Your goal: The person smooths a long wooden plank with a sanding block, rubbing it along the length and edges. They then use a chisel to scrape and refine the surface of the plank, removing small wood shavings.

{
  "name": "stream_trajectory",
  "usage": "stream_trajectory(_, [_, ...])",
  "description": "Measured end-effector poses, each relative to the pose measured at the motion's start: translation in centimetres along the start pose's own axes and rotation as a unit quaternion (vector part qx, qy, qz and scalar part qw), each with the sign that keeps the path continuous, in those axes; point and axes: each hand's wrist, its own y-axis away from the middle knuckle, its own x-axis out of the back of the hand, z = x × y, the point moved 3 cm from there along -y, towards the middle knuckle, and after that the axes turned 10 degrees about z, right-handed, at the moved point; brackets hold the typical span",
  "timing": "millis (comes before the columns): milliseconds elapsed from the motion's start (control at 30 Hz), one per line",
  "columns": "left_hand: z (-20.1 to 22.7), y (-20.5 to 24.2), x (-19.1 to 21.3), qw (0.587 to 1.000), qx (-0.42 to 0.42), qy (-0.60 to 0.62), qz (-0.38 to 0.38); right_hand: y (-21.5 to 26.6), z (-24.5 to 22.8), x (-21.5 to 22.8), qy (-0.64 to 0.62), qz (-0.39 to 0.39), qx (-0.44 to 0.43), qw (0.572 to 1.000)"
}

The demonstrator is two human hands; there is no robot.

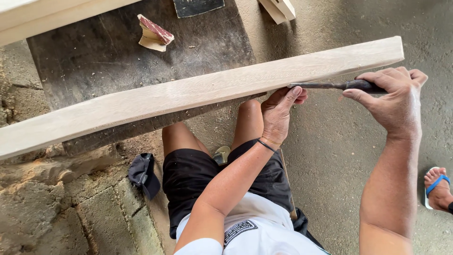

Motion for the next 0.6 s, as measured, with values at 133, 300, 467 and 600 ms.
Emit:
stream_trajectory(133, [1.2,0.1,1.0,1.0,-0.026,0.006,0.015,-0.3,-1.2,-0.7,-0.002,0.012,0.015,1.0])
stream_trajectory(300, [1.9,0.7,0.5,0.999,-0.039,0.028,0.0,-0.3,-1.5,-0.3,-0.012,0.013,0.019,1.0])
stream_trajectory(467, [-0.9,0.5,-1.6,0.999,0.014,0.045,-0.013,0.6,1.0,0.8,0.002,0.003,-0.015,1.0])
stream_trajectory(600, [-1.3,0.5,-2.0,1.0,0.016,0.022,-0.006,0.7,1.5,1.1,-0.001,0.004,-0.027,1.0])
